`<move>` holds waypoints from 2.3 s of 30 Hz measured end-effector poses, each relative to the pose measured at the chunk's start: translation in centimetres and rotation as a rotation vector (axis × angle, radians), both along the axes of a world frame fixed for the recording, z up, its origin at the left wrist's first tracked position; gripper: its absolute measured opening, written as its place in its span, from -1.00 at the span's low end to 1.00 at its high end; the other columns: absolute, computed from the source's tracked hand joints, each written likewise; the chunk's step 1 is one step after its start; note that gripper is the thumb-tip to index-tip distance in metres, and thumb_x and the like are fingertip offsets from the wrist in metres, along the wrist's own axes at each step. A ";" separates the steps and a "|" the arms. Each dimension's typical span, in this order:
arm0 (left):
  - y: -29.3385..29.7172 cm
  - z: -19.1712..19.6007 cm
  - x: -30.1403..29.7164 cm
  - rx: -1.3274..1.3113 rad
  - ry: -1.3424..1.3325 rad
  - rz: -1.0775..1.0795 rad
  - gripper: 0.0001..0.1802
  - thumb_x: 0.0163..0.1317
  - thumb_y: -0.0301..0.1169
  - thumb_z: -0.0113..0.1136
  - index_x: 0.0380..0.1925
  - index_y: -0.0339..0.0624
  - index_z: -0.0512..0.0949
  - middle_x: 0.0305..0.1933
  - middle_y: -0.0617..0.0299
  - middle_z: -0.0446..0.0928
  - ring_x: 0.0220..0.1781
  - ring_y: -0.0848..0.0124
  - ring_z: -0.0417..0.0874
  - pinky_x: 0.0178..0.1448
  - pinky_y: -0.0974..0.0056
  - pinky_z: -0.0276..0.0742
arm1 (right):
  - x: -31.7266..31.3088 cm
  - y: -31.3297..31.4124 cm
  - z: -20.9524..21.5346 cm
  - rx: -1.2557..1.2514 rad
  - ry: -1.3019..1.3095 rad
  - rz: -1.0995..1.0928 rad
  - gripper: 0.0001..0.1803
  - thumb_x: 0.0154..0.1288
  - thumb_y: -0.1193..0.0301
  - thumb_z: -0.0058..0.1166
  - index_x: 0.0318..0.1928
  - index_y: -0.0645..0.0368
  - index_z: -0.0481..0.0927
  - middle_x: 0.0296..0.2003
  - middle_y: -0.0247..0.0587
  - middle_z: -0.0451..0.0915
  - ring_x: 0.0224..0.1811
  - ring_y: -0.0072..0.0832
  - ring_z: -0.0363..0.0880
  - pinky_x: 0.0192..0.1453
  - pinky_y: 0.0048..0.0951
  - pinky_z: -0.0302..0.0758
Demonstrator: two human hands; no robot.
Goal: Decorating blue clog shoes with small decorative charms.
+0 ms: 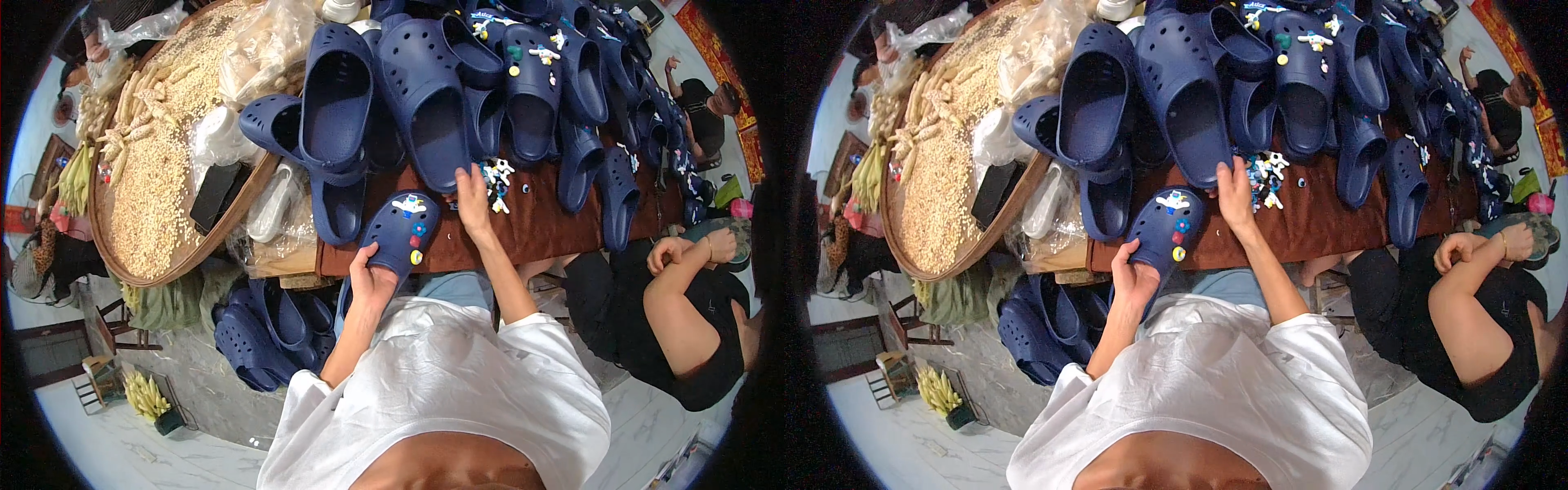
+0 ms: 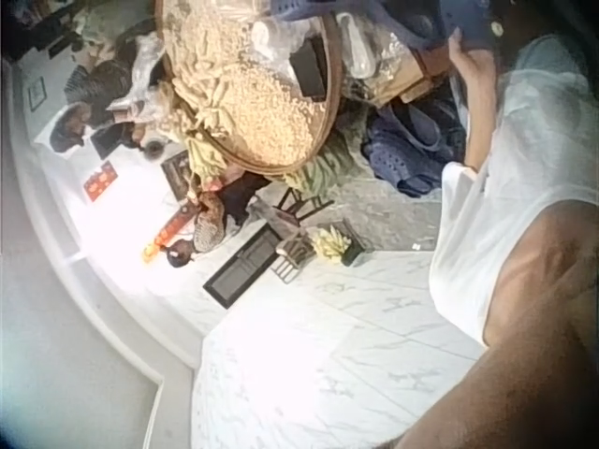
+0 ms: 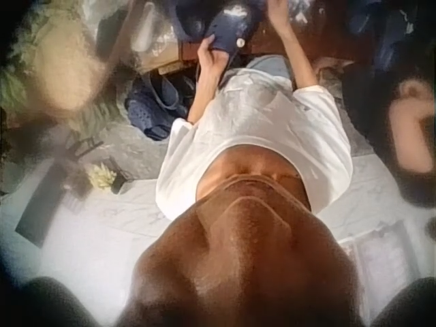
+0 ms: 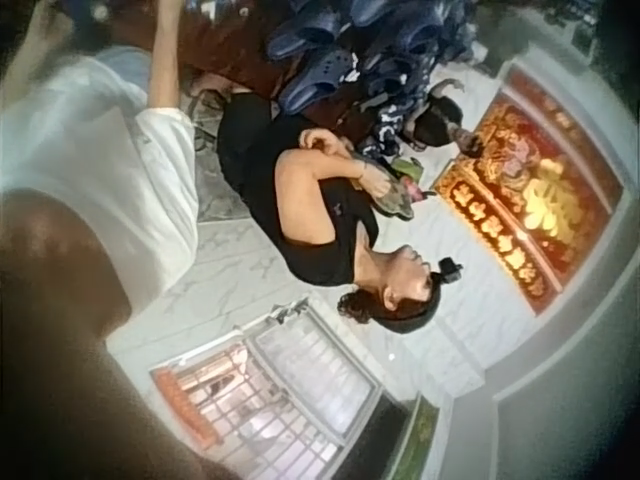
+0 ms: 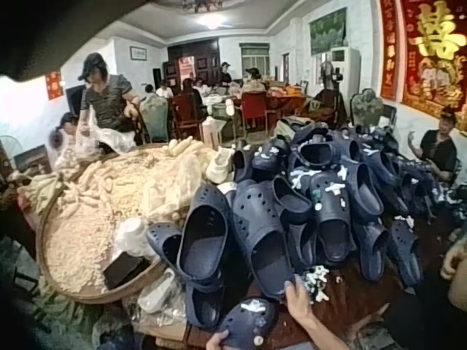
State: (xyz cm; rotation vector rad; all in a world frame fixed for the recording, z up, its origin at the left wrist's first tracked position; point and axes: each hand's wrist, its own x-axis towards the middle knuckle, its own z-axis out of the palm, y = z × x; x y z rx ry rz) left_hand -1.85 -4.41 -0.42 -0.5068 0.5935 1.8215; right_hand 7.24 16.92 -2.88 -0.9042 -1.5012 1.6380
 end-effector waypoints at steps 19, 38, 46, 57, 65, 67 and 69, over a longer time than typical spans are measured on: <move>-0.8 0.6 1.5 -0.060 0.063 0.023 -0.40 0.15 -0.51 0.00 0.25 -0.33 0.26 0.30 -0.11 0.38 0.34 0.00 0.43 0.44 -0.12 0.31 | -1.8 11.6 6.4 -0.281 0.286 0.028 -0.35 0.42 -0.13 -0.05 0.08 0.27 0.41 -0.09 -0.12 0.50 -0.07 -0.34 0.52 0.04 -0.28 0.52; -0.4 1.9 1.9 -0.134 0.169 -0.039 -0.46 0.27 -0.42 -0.01 0.24 -0.35 0.24 0.30 -0.06 0.38 0.32 0.11 0.46 0.40 0.00 0.39 | 2.5 1.9 -0.7 0.674 -0.503 -0.050 -0.74 0.24 0.31 0.26 -0.16 0.20 0.61 -0.38 -0.18 0.54 -0.34 -0.37 0.60 -0.21 -0.37 0.51; -0.5 2.2 2.5 -0.054 0.160 -0.060 -0.49 0.26 -0.45 -0.01 0.20 -0.43 0.28 0.23 -0.07 0.43 0.24 0.11 0.52 0.37 0.04 0.44 | 2.6 2.0 -0.5 0.672 -0.524 -0.023 -0.87 0.28 0.40 0.20 -0.22 0.18 0.63 -0.36 -0.24 0.59 -0.42 -0.48 0.57 -0.32 -0.44 0.46; -0.7 1.3 2.9 -0.056 0.299 -0.083 -0.57 0.22 -0.50 0.02 0.09 -0.47 0.37 0.13 -0.04 0.51 0.18 0.14 0.57 0.31 0.06 0.49 | 3.5 -5.3 5.3 0.133 -0.181 0.409 -0.90 0.35 0.47 0.14 -0.18 0.22 0.62 -0.38 -0.49 0.56 -0.40 -0.79 0.40 -0.30 -0.68 0.40; -0.7 1.9 3.8 -0.229 0.357 -0.051 -0.64 0.25 -0.39 0.23 0.02 -0.30 0.50 -0.05 0.17 0.58 -0.01 0.39 0.62 0.12 0.30 0.52 | 2.5 -8.4 6.7 0.318 -0.386 0.428 -0.83 0.24 0.41 0.23 -0.22 0.24 0.64 -0.40 -0.20 0.57 -0.56 -0.48 0.52 -0.39 -0.43 0.47; -0.2 2.0 4.0 -0.272 0.431 -0.044 -0.63 0.25 -0.36 0.28 0.02 -0.28 0.51 -0.05 0.18 0.58 -0.02 0.43 0.60 0.12 0.32 0.50 | 2.5 -8.4 6.7 0.380 -0.378 0.436 -0.83 0.24 0.40 0.24 -0.23 0.23 0.65 -0.40 -0.22 0.57 -0.53 -0.48 0.55 -0.37 -0.42 0.48; 0.0 1.9 4.0 -0.309 0.550 -0.037 -0.58 0.25 -0.33 0.34 0.03 -0.28 0.50 -0.03 0.20 0.58 0.00 0.46 0.58 0.12 0.33 0.49 | 2.6 -8.5 7.2 0.355 -0.405 0.442 -0.83 0.23 0.39 0.25 -0.23 0.23 0.65 -0.40 -0.22 0.57 -0.50 -0.47 0.56 -0.35 -0.42 0.48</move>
